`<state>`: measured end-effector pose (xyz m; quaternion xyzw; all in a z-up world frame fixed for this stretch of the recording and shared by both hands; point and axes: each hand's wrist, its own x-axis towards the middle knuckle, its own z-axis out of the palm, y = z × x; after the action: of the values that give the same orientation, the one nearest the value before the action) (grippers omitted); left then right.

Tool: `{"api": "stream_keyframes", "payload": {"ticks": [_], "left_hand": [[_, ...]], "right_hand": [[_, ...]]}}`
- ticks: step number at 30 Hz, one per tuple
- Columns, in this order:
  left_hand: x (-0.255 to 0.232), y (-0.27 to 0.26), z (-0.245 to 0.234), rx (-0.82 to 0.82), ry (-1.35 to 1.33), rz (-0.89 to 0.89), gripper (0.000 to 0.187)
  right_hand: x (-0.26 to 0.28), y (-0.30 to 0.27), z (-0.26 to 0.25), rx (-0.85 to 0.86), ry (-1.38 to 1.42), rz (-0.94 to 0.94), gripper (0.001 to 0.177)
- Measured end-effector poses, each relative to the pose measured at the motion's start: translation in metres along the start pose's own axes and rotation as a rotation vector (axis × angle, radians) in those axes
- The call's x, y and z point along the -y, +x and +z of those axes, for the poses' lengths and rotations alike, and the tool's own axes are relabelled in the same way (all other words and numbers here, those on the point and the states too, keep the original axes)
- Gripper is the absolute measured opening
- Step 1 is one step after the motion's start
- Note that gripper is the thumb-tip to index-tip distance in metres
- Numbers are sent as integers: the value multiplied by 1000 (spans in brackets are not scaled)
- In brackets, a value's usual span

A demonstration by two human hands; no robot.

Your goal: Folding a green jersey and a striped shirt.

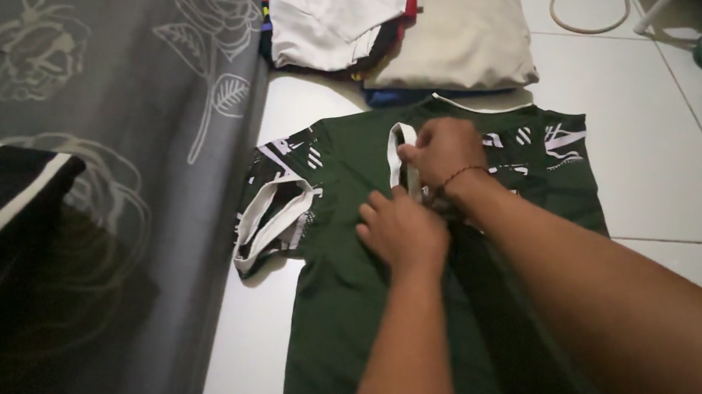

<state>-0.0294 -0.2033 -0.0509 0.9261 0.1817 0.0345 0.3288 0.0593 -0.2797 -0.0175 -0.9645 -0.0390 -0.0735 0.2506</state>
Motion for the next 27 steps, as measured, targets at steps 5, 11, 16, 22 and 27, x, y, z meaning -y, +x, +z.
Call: {"api": "stream_keyframes", "payload": {"ticks": [5,11,16,22,27], "left_hand": [[3,7,2,66,16,78,27],[-1,-2,6,11,-129,167,26],[-1,-9,1,6,-311,164,27],[-1,-12,5,-10,-399,245,21],[-14,-23,-13,-18,-450,260,24]], "right_hand": [[-21,17,14,-20,-69,142,19],[-42,27,36,-50,-116,-200,58],[-2,17,13,156,-137,-29,55],[-17,32,21,137,-175,22,44],[-43,41,21,-70,-102,-180,34]]}}
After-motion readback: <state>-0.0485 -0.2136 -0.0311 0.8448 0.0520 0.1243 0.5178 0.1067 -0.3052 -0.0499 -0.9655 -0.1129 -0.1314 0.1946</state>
